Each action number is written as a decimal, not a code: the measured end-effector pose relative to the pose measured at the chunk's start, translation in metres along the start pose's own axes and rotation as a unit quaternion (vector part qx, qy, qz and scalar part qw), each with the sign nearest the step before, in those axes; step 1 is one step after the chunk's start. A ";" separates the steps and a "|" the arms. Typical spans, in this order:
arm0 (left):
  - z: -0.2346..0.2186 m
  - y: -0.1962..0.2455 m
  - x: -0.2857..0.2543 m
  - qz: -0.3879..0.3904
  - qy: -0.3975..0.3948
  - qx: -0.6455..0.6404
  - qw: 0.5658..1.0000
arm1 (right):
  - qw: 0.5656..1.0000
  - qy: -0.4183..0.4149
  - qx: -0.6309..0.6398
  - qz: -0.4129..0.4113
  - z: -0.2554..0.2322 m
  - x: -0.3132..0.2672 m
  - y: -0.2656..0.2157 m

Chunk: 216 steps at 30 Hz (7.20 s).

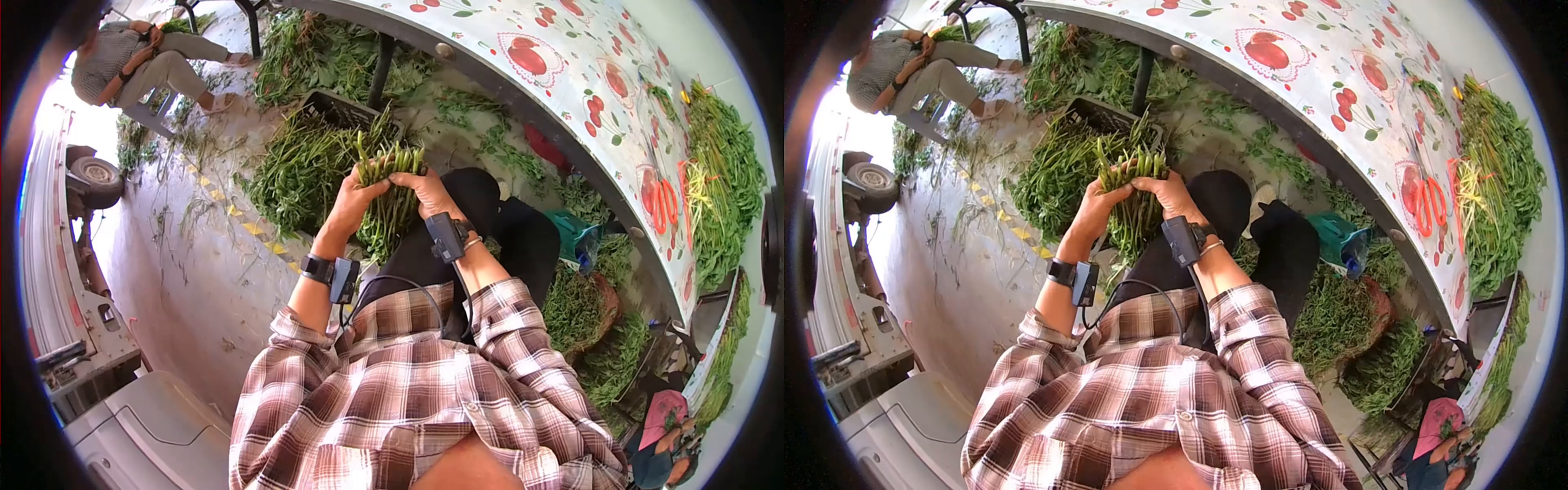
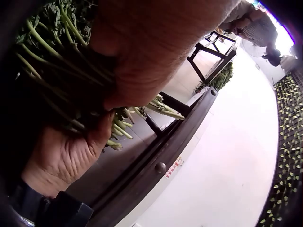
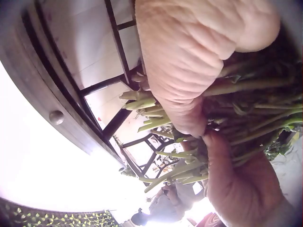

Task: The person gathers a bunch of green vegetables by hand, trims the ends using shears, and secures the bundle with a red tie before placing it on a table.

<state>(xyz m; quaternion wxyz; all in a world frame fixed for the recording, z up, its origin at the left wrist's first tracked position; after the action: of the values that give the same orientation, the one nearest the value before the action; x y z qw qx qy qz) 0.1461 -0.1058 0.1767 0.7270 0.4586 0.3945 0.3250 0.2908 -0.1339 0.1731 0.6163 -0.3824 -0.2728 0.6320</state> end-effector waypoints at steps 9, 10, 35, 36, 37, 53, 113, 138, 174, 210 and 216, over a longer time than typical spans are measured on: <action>0.001 -0.004 0.003 -0.043 -0.035 -0.031 0.998 | 0.999 0.016 0.008 0.038 0.000 -0.004 -0.003; 0.001 -0.005 0.004 -0.054 -0.032 -0.056 0.996 | 0.999 0.009 0.018 0.045 -0.001 -0.004 -0.002; 0.016 -0.003 0.003 0.039 -0.016 0.145 0.989 | 0.999 -0.008 0.007 -0.032 0.003 0.002 -0.002; 0.016 -0.003 0.003 0.060 -0.009 0.179 0.982 | 0.999 -0.008 0.006 -0.033 0.003 0.003 -0.002; 0.017 -0.004 0.004 0.059 -0.009 0.172 0.983 | 1.000 0.020 0.006 -0.020 0.001 0.003 0.001; 0.006 -0.021 0.003 -0.012 0.124 -0.176 0.976 | 0.993 0.116 -0.029 0.003 -0.003 0.001 0.003; -0.028 0.013 -0.029 0.039 0.135 -0.133 0.981 | 0.998 0.039 -0.031 0.032 -0.001 0.002 0.011; -0.009 0.017 -0.005 -0.030 0.061 -0.075 0.995 | 0.998 0.048 -0.042 0.028 -0.010 0.002 0.008; 0.020 0.000 0.006 0.046 0.175 -0.095 0.979 | 0.999 -0.006 -0.004 0.047 0.000 0.003 0.004; 0.020 -0.007 0.005 0.003 0.091 -0.208 0.974 | 0.999 0.037 -0.022 0.023 0.002 0.002 -0.001; 0.014 -0.012 0.009 0.008 0.124 -0.210 0.970 | 0.999 0.018 0.020 0.019 0.010 -0.003 -0.014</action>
<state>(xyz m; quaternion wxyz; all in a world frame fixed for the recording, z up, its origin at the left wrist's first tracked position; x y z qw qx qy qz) 0.1634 -0.1087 0.1671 0.7497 0.2554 0.4007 0.4606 0.2902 -0.1343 0.1902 0.6163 -0.3869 -0.2413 0.6421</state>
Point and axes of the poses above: each hand's wrist, its own x-axis towards the middle knuckle, its own z-axis out of the palm, y = z × x, the point moved 2 cm from there along x, towards the middle knuckle, and after that the axes turned 5 degrees about -z, right-handed, at the moved point
